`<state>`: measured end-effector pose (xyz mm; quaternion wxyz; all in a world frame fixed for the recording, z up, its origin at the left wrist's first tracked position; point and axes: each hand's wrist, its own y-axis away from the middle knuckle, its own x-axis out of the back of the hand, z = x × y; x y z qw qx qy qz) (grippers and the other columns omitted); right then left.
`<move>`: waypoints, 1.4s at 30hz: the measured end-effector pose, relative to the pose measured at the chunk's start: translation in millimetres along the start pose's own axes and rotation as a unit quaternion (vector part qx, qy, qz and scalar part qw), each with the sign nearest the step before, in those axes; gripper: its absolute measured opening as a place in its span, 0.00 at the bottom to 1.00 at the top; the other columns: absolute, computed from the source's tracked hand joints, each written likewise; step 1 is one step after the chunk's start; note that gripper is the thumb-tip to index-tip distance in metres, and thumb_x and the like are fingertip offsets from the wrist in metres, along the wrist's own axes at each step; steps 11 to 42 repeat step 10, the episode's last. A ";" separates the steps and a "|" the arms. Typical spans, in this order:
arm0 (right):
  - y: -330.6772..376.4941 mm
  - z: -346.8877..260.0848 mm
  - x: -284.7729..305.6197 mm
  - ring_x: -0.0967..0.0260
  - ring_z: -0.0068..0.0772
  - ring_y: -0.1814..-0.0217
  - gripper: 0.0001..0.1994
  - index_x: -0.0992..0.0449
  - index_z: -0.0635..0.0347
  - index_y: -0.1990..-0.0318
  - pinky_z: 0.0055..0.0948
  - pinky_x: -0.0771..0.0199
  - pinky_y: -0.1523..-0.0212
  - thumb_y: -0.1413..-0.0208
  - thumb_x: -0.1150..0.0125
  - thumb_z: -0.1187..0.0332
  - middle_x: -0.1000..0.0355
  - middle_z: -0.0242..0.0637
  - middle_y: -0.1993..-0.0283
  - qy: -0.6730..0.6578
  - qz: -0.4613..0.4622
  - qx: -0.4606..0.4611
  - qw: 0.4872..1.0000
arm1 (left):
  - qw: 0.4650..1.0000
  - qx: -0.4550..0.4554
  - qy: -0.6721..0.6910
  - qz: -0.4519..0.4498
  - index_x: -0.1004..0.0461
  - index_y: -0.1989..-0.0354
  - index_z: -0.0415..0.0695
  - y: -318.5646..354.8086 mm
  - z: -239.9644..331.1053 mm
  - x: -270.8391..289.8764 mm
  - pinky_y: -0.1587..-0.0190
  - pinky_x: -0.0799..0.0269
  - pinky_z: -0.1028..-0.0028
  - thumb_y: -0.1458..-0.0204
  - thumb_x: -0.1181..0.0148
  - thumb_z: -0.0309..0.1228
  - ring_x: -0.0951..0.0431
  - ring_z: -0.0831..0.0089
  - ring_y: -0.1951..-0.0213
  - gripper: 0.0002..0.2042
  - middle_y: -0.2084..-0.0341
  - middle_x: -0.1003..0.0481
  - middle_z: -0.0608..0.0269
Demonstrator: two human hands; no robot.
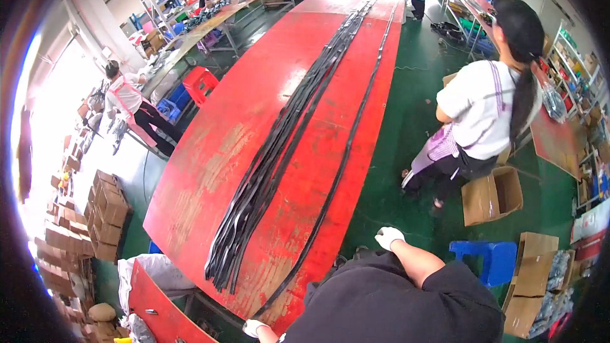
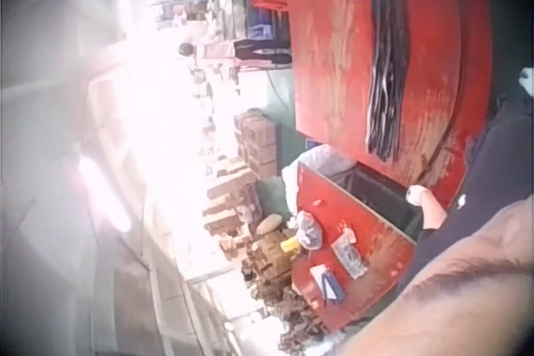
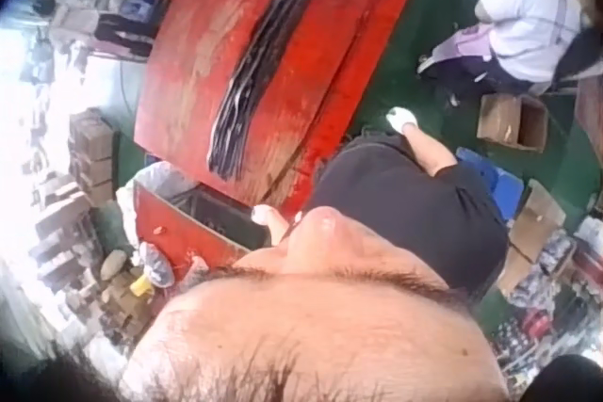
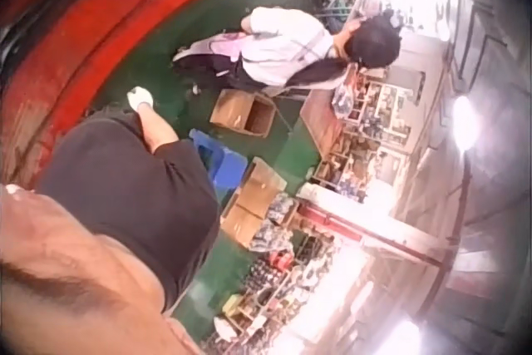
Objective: Sort and arrange thin black metal or plastic strips on a large red workbench in a fabrication facility.
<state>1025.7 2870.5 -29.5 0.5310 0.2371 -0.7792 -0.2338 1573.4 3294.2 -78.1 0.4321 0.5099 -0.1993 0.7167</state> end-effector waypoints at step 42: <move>13.7 20.0 -14.8 0.24 0.48 0.31 0.25 0.16 0.51 0.40 0.44 0.26 0.31 0.36 0.38 0.47 0.19 0.47 0.37 -0.046 0.007 -0.055 0.997 | 0.941 -0.111 0.320 0.001 0.15 0.52 0.40 -41.3 78.0 1.1 0.49 0.20 0.57 0.37 0.37 0.32 0.15 0.53 0.55 0.12 0.55 0.14 0.47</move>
